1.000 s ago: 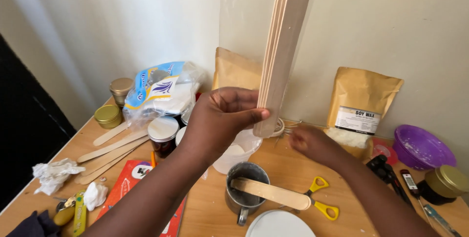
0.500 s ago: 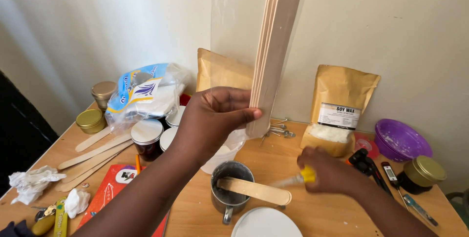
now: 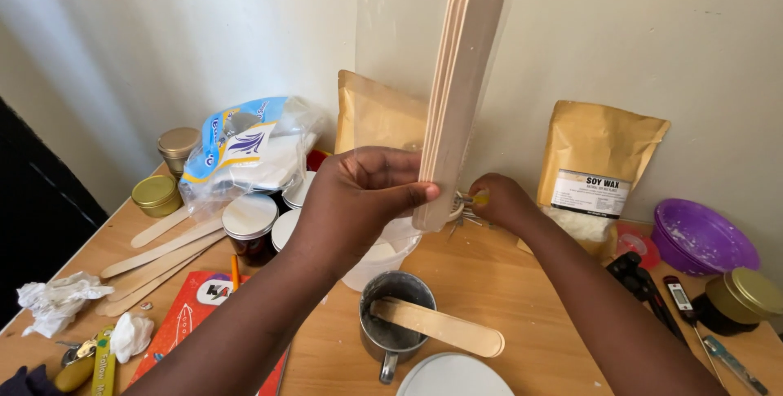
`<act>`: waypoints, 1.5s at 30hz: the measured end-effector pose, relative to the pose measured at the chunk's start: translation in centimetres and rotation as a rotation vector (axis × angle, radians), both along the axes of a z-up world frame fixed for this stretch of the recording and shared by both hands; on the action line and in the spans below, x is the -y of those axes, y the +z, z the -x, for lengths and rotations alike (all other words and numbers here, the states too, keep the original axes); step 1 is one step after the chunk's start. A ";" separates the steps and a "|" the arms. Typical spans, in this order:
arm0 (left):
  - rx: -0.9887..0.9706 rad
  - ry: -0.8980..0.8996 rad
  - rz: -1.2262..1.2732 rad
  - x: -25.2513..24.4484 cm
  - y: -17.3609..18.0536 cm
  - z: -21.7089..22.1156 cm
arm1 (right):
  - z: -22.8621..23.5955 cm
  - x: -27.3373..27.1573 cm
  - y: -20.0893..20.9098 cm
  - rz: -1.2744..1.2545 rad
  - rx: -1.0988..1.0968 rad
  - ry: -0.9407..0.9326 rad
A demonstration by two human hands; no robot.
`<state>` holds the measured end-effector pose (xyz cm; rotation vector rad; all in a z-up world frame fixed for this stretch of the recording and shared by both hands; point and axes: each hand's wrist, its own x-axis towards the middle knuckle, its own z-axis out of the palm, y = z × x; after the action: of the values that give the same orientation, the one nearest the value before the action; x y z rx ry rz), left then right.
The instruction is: Organizing various candle making supplies on a table and wiping down the workspace.
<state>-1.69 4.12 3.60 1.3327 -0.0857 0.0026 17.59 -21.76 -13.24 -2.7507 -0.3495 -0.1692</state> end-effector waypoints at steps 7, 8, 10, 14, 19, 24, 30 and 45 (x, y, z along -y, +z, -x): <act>-0.043 0.026 0.002 -1.0 0.1 0.4 | 13.6 0.2 2.2 -0.020 -0.386 0.605; -0.044 0.027 0.006 -1.0 0.1 0.5 | 15.3 -0.1 2.4 -0.016 -0.388 0.605; -0.032 0.045 -0.006 -0.7 0.3 0.6 | 18.7 -0.2 3.0 0.052 -0.563 0.588; -0.014 0.045 0.002 -0.2 0.4 1.0 | 18.2 1.5 1.9 -0.023 -0.457 0.691; 0.042 0.003 0.025 -0.5 -0.2 1.0 | 16.9 0.7 3.0 0.004 -0.656 0.684; 0.059 -0.003 0.006 -1.5 -0.6 0.6 | 12.0 1.6 3.3 -0.178 -0.488 0.589; 0.070 -0.008 -0.025 -1.0 -1.7 -0.6 | 6.8 1.0 3.2 0.026 -0.015 0.445; 0.089 -0.083 -0.236 6.1 -4.3 -4.2 | 16.1 -3.0 14.5 -1.104 0.002 0.270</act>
<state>2.52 -1.95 -0.67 1.5641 -0.2224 -0.0189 1.47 -18.74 1.21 -1.6021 -0.4460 -0.2097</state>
